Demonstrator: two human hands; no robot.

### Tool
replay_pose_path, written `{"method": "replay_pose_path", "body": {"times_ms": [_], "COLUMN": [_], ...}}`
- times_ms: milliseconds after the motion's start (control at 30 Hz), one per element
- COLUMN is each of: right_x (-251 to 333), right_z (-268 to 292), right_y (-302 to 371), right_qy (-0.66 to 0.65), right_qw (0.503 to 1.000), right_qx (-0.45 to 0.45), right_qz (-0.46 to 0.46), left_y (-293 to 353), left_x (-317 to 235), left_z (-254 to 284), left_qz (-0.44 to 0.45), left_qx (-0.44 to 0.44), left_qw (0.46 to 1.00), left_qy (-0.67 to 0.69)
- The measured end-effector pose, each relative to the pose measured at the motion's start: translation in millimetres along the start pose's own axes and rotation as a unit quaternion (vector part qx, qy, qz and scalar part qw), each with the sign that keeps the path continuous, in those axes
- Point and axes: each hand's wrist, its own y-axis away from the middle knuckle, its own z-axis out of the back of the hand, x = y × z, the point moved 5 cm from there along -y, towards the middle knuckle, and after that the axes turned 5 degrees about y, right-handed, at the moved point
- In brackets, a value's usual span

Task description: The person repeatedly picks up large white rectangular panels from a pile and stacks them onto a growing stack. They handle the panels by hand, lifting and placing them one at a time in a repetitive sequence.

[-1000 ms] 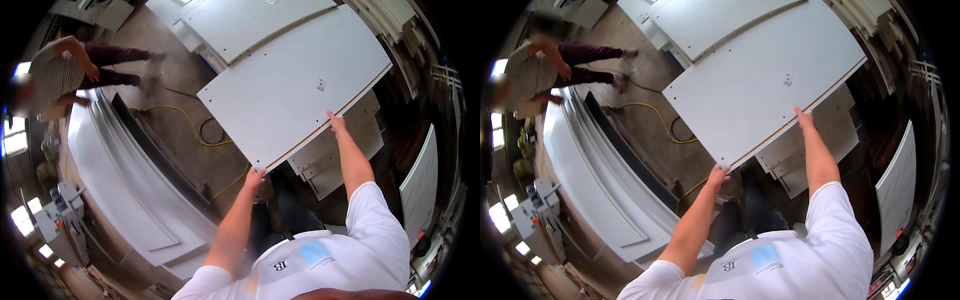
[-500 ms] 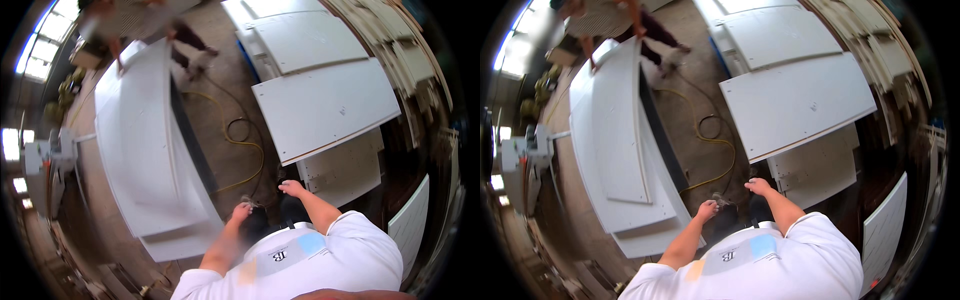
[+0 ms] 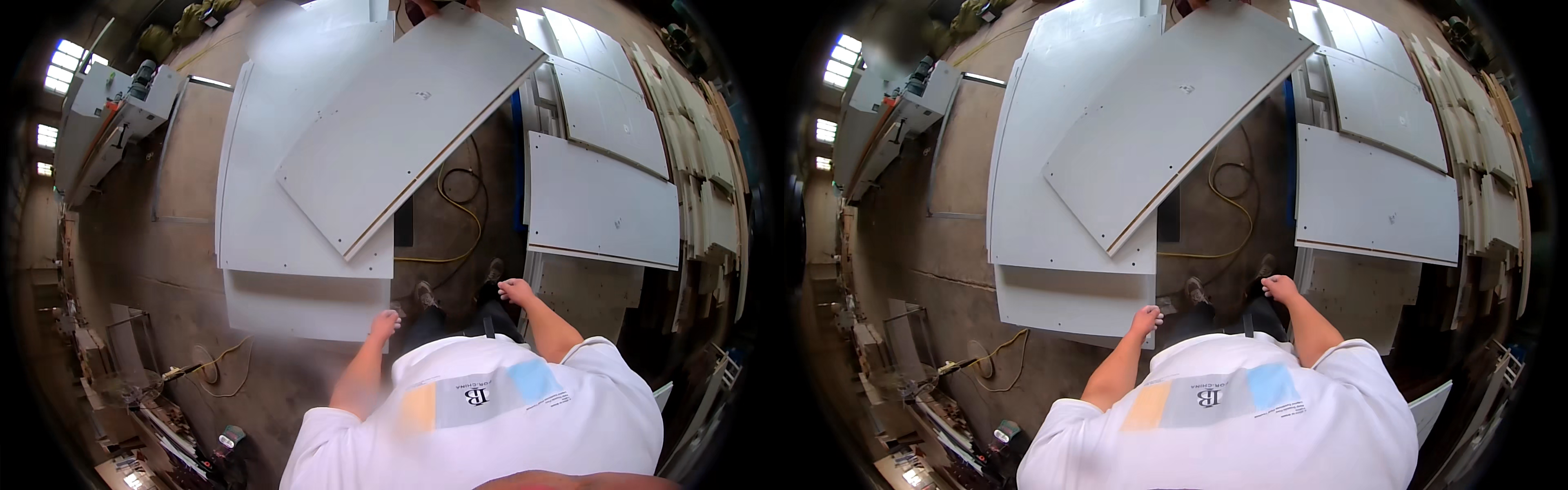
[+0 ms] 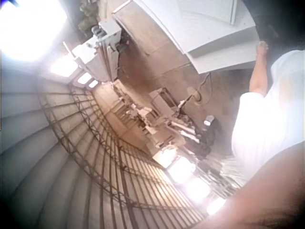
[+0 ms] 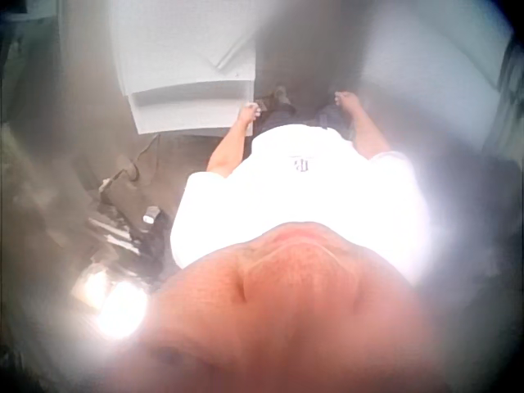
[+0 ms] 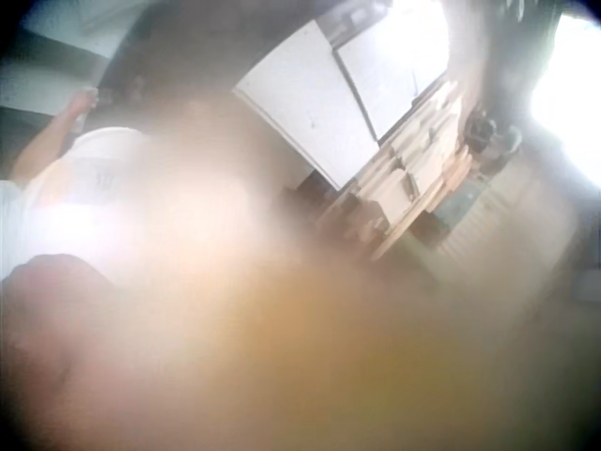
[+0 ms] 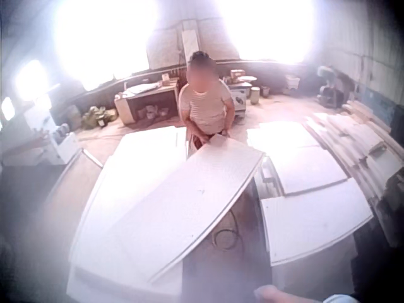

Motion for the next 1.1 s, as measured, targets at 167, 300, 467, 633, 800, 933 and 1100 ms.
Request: {"method": "replay_pose_path", "body": {"times_ms": [167, 300, 467, 633, 800, 933, 1100], "right_x": [17.5, 56.1, 56.8, 37.2, 30.8, 45.9, 54.6], "right_z": [-34.9, -56.9, -64.3, -66.2, -68.5, -73.7, -79.1], "right_y": [14.3, 38.4, 38.7, 13.2, -23.2, -40.9, -28.3], "right_qy": [0.094, 0.134, 0.144, 0.005, -0.164, -0.172, -0.042], "right_qw": [0.990, 0.979, 0.980, 0.995, 0.986, 0.984, 0.994], "right_qx": [0.040, 0.044, 0.047, 0.046, 0.034, 0.035, 0.014], "right_qz": [0.094, 0.145, 0.131, 0.084, -0.005, 0.015, 0.104], "left_y": [-3.8, -19.5, -34.6, -62.1, -72.2, -84.6, -93.6], "left_x": [22.2, 35.6, 3.4, -42.9, -90.2, -117.4, -173.4], "left_z": [8.1, 24.5, 44.7, 85.3, 112.4, 125.4, 95.2], "left_qz": [0.028, 0.031, -0.001, -0.087, -0.131, -0.189, -0.170], "left_qx": [0.040, 0.048, 0.007, -0.085, -0.186, -0.286, -0.265], "left_qw": [0.999, 0.998, 1.000, 0.989, 0.973, 0.928, 0.925], "left_qy": [0.017, -0.004, -0.021, 0.084, -0.030, -0.149, -0.215]}}
